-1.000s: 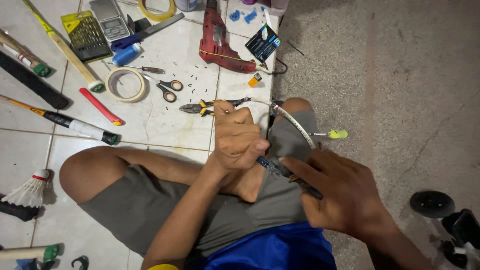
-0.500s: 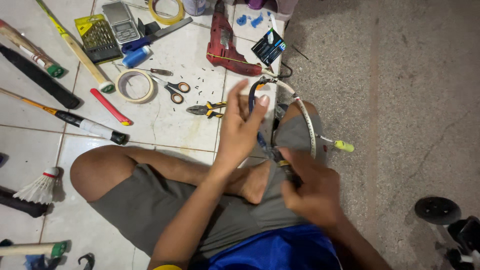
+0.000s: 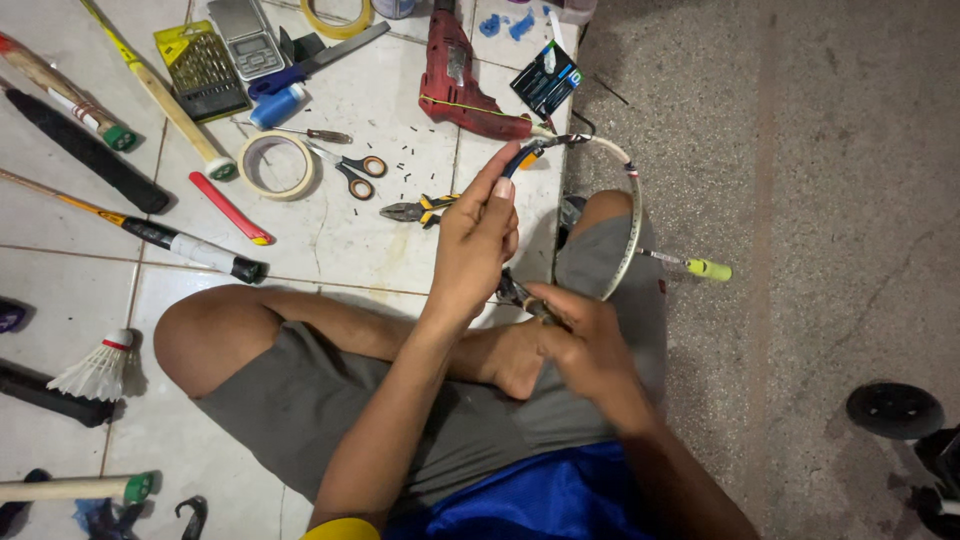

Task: The person uses pliers to remove old strings from a badminton racket frame. They pull and cut the strings, then use a lighter to burn the ends of the strings to prevent fraying. The person also briefly interacts with a smartphone during the process.

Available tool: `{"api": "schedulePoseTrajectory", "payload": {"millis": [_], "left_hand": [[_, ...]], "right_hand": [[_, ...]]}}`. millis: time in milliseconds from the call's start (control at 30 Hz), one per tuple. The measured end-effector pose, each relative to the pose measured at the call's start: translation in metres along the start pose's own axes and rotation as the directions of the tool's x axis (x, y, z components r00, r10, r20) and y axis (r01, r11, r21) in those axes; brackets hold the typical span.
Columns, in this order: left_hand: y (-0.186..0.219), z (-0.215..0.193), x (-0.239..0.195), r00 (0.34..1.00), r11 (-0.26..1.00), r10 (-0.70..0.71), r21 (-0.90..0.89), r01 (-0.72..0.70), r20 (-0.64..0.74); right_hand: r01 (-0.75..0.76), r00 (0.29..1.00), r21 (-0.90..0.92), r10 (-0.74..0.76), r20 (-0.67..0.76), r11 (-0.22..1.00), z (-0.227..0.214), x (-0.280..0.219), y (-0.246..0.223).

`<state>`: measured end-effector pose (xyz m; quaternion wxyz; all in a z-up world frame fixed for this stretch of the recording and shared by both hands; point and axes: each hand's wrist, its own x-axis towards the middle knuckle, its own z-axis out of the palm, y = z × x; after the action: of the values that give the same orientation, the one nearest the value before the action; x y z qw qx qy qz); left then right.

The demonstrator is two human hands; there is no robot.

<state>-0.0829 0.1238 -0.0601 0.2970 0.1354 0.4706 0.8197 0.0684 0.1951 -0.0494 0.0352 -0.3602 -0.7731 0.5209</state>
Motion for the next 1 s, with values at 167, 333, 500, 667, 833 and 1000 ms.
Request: {"api": "schedulePoseTrajectory", "payload": {"millis": [167, 333, 500, 667, 833, 1000], "left_hand": [[-0.004, -0.005, 0.003, 1.000, 0.998, -0.012, 0.055, 0.010, 0.028], [-0.005, -0.010, 0.005, 0.998, 0.995, -0.022, 0.093, 0.016, 0.059], [0.002, -0.009, 0.003, 0.993, 0.995, -0.043, 0.099, 0.032, 0.110], [-0.013, -0.021, 0.013, 0.993, 0.997, -0.070, 0.029, 0.068, 0.097], [-0.022, -0.026, 0.018, 0.991, 0.991, -0.110, -0.069, 0.115, 0.074], [-0.021, -0.029, 0.020, 0.983, 0.958, -0.167, -0.224, 0.179, 0.072]], "right_hand": [[-0.017, 0.997, 0.064, 0.013, 0.070, 0.998, 0.005, 0.021, 0.048], [-0.124, 0.976, 0.197, 0.085, 0.199, 0.972, 0.003, 0.036, 0.056], [-0.524, 0.823, 0.497, 0.262, 0.504, 0.692, -0.006, 0.038, 0.019], [0.075, 0.957, -0.002, -0.072, 0.281, 0.997, -0.010, 0.020, 0.014], [0.446, 0.877, -0.558, -0.464, 0.120, 0.700, -0.011, 0.006, 0.020], [0.484, 0.811, -0.632, -0.581, 0.065, 0.605, -0.004, -0.001, 0.027]]}}
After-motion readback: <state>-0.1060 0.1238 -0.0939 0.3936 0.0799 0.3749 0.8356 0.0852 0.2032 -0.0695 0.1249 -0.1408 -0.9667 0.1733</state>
